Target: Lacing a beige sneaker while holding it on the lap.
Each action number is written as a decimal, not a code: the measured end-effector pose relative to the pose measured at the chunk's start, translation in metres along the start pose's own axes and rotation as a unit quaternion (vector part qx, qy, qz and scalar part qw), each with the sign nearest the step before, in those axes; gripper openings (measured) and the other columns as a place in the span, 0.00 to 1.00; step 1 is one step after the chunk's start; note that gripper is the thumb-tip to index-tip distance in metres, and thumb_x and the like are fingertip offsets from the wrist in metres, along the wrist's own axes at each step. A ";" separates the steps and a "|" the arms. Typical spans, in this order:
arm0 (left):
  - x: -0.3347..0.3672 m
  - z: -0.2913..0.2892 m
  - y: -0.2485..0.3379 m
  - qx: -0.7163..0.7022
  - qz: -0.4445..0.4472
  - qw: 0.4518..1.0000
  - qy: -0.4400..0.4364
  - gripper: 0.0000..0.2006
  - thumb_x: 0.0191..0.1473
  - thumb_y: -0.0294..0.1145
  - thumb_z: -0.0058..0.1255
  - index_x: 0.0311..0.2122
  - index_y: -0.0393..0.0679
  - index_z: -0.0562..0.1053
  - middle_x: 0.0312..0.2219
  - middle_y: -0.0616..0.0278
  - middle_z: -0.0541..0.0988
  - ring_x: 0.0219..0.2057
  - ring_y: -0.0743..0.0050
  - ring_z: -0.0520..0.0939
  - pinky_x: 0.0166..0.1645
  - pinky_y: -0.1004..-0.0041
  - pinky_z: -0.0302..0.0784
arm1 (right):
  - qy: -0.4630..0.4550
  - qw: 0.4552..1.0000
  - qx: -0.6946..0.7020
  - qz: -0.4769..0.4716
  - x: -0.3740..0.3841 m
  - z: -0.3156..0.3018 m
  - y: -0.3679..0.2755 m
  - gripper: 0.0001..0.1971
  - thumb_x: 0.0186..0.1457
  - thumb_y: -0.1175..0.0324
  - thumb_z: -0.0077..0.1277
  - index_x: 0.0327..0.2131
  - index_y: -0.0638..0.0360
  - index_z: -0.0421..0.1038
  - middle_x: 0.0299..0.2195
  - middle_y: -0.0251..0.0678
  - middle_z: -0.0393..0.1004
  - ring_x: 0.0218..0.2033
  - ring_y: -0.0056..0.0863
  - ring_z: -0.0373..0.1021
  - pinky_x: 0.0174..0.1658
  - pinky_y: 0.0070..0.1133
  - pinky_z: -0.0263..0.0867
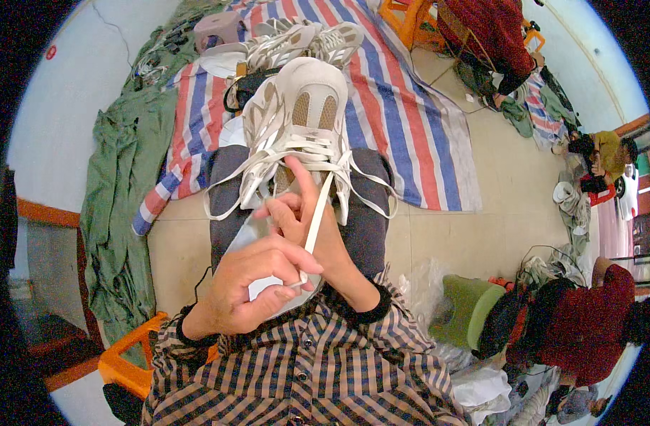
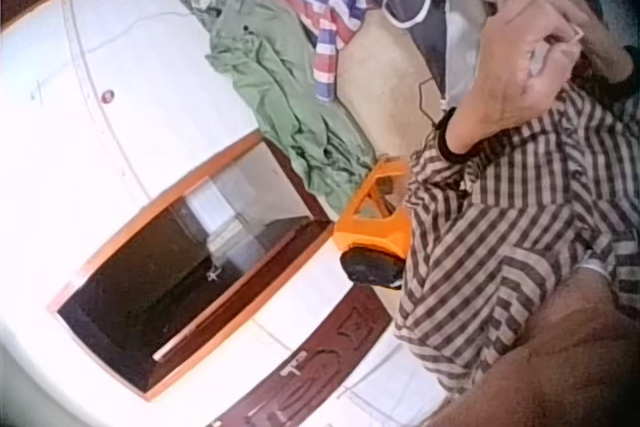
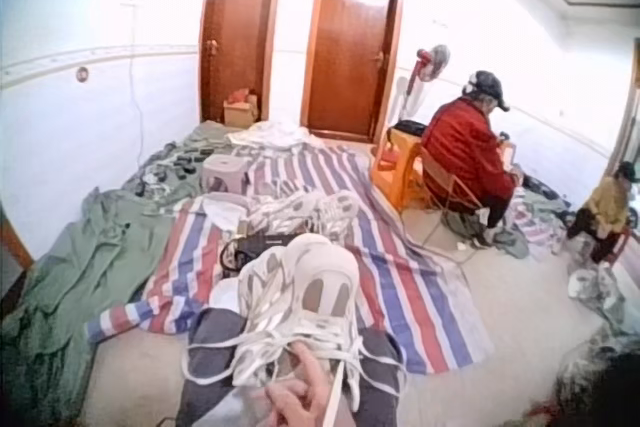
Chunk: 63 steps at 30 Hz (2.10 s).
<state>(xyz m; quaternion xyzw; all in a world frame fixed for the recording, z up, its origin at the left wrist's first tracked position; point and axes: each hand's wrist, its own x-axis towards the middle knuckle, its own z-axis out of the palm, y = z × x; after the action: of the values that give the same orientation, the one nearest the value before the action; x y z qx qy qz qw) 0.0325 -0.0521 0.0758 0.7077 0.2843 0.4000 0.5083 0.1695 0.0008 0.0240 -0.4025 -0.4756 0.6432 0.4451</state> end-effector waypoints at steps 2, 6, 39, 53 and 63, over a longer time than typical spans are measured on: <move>0.001 0.000 -0.001 -0.005 0.002 1.000 0.004 0.08 0.57 0.32 0.48 0.28 0.39 0.69 0.39 0.52 0.77 0.38 0.63 0.78 0.46 0.68 0.70 | 0.023 0.990 -0.132 -0.049 0.004 -0.003 0.008 0.23 0.56 0.71 0.47 0.55 0.62 0.55 0.20 0.38 0.74 0.20 0.20 0.70 0.25 0.19 0.66; 0.001 0.000 0.001 -0.002 -0.003 1.000 -0.001 0.06 0.55 0.29 0.48 0.29 0.39 0.70 0.38 0.54 0.77 0.38 0.64 0.78 0.46 0.69 0.70 | 0.019 0.987 -0.160 0.026 0.009 -0.005 -0.012 0.14 0.56 0.68 0.48 0.44 0.64 0.64 0.19 0.37 0.74 0.19 0.21 0.70 0.24 0.20 0.65; 0.058 -0.027 -0.047 0.478 -0.023 0.859 0.185 0.14 0.48 0.32 0.57 0.42 0.49 0.72 0.17 0.62 0.74 0.18 0.66 0.76 0.23 0.68 0.67 | 0.138 0.957 -0.218 -0.133 -0.047 -0.084 0.040 0.10 0.58 0.76 0.47 0.44 0.65 0.71 0.35 0.36 0.74 0.23 0.18 0.70 0.29 0.15 0.66; 0.084 -0.074 -0.030 0.093 -0.239 0.966 -0.032 0.08 0.49 0.32 0.52 0.24 0.40 0.71 0.15 0.76 0.68 0.19 0.92 0.65 0.23 0.81 0.58 | 0.261 0.823 0.489 -0.123 -0.108 -0.196 -0.010 0.23 0.63 0.75 0.33 0.61 0.60 0.53 0.14 0.20 0.49 0.10 0.10 0.44 0.15 0.11 0.44; 0.074 -0.059 -0.041 0.029 -0.192 0.979 0.060 0.09 0.52 0.24 0.50 0.40 0.39 0.72 0.19 0.75 0.66 0.20 0.91 0.64 0.24 0.84 0.59 | 0.374 0.874 0.271 -0.148 -0.187 -0.298 0.048 0.33 0.58 0.74 0.43 0.65 0.52 0.44 0.15 0.18 0.49 0.14 0.08 0.48 0.17 0.09 0.49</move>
<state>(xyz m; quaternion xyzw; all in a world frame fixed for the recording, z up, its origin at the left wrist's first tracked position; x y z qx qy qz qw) 0.0202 0.0499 0.0674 0.6292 0.4566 0.3278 0.5369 0.4934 -0.1092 -0.0722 -0.4014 -0.1342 0.4752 0.7714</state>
